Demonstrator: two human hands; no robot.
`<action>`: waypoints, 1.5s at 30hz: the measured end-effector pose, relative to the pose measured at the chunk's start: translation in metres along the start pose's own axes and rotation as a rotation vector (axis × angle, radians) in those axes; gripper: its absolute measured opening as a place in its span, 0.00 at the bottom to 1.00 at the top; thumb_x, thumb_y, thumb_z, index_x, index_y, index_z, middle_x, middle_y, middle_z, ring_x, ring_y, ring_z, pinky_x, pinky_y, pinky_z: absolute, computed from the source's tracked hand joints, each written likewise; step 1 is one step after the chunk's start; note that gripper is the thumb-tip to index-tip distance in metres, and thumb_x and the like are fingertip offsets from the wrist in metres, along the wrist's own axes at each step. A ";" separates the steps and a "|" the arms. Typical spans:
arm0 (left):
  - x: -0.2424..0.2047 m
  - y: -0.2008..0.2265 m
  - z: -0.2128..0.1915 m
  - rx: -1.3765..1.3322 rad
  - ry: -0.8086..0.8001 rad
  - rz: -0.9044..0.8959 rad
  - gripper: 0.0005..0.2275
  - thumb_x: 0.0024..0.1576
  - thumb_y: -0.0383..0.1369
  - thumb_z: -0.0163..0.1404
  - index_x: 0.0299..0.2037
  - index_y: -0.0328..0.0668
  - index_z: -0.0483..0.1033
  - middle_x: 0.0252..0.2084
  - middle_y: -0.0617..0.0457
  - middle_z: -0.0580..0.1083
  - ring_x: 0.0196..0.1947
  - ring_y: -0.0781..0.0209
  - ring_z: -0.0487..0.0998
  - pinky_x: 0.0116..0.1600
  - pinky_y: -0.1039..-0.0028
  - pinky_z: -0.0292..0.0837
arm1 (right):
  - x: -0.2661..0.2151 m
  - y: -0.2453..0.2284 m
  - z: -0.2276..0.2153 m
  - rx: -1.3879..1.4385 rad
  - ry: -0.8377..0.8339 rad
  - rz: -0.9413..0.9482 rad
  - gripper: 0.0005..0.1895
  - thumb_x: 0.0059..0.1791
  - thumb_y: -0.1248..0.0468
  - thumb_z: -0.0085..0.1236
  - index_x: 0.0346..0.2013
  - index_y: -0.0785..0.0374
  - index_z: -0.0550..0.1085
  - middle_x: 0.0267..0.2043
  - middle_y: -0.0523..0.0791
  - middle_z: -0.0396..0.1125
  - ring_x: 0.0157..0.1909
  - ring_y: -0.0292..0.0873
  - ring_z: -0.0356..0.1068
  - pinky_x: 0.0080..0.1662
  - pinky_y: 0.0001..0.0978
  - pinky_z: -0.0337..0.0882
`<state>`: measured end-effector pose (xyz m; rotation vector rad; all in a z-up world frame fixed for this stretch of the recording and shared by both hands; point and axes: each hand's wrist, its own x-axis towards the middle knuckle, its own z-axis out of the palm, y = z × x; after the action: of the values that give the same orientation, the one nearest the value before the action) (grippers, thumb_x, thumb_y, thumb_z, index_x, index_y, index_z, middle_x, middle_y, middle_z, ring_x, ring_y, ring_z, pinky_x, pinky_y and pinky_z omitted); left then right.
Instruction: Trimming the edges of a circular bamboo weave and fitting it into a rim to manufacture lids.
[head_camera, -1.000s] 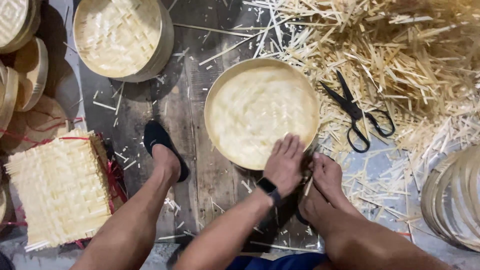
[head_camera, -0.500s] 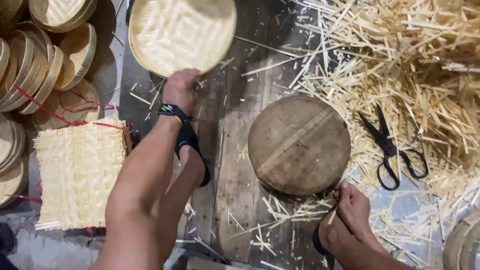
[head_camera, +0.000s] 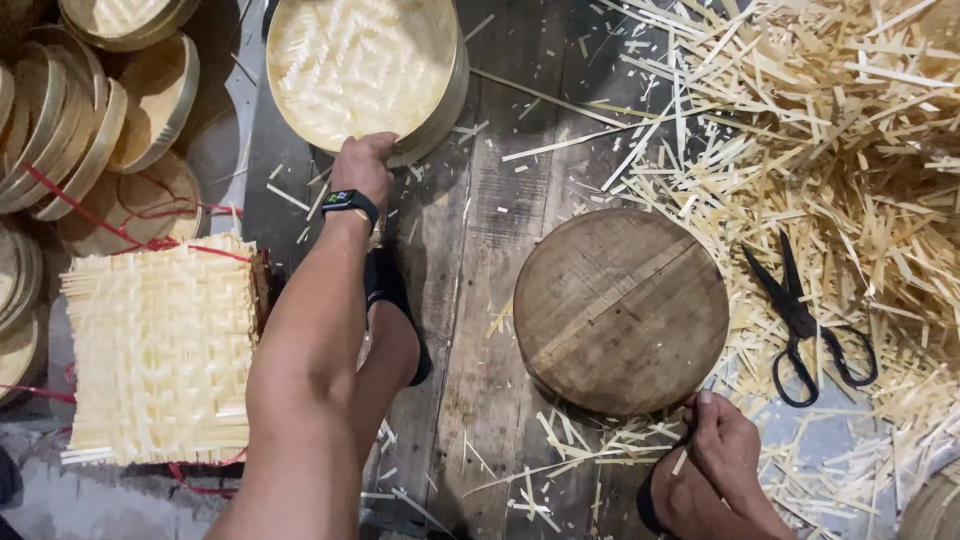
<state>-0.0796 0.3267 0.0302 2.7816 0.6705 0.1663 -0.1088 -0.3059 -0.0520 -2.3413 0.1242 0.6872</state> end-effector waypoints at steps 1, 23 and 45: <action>0.000 0.002 0.003 -0.001 0.001 -0.005 0.22 0.49 0.17 0.54 0.55 0.44 0.80 0.55 0.45 0.79 0.56 0.43 0.77 0.69 0.61 0.66 | -0.001 -0.003 -0.001 -0.004 -0.003 -0.003 0.23 0.58 0.50 0.44 0.41 0.65 0.80 0.30 0.48 0.76 0.36 0.44 0.76 0.44 0.37 0.73; -0.278 -0.170 -0.145 0.441 -0.291 -0.825 0.27 0.55 0.49 0.57 0.49 0.25 0.75 0.45 0.25 0.75 0.47 0.32 0.79 0.55 0.52 0.75 | -0.004 -0.006 -0.005 0.098 -0.041 -0.084 0.26 0.64 0.49 0.43 0.40 0.68 0.79 0.32 0.48 0.73 0.36 0.40 0.70 0.43 0.35 0.69; -0.314 -0.118 -0.115 0.710 -0.459 -0.222 0.19 0.57 0.32 0.52 0.59 0.46 0.69 0.70 0.38 0.61 0.64 0.42 0.67 0.55 0.51 0.72 | 0.291 0.289 -0.066 -0.072 -0.003 -0.188 0.13 0.56 0.62 0.55 0.45 0.72 0.70 0.40 0.53 0.68 0.39 0.48 0.68 0.38 0.43 0.69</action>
<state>-0.4286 0.3105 0.0914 3.1508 1.0524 -0.8904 0.0918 -0.5406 -0.3297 -2.3831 -0.1228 0.6109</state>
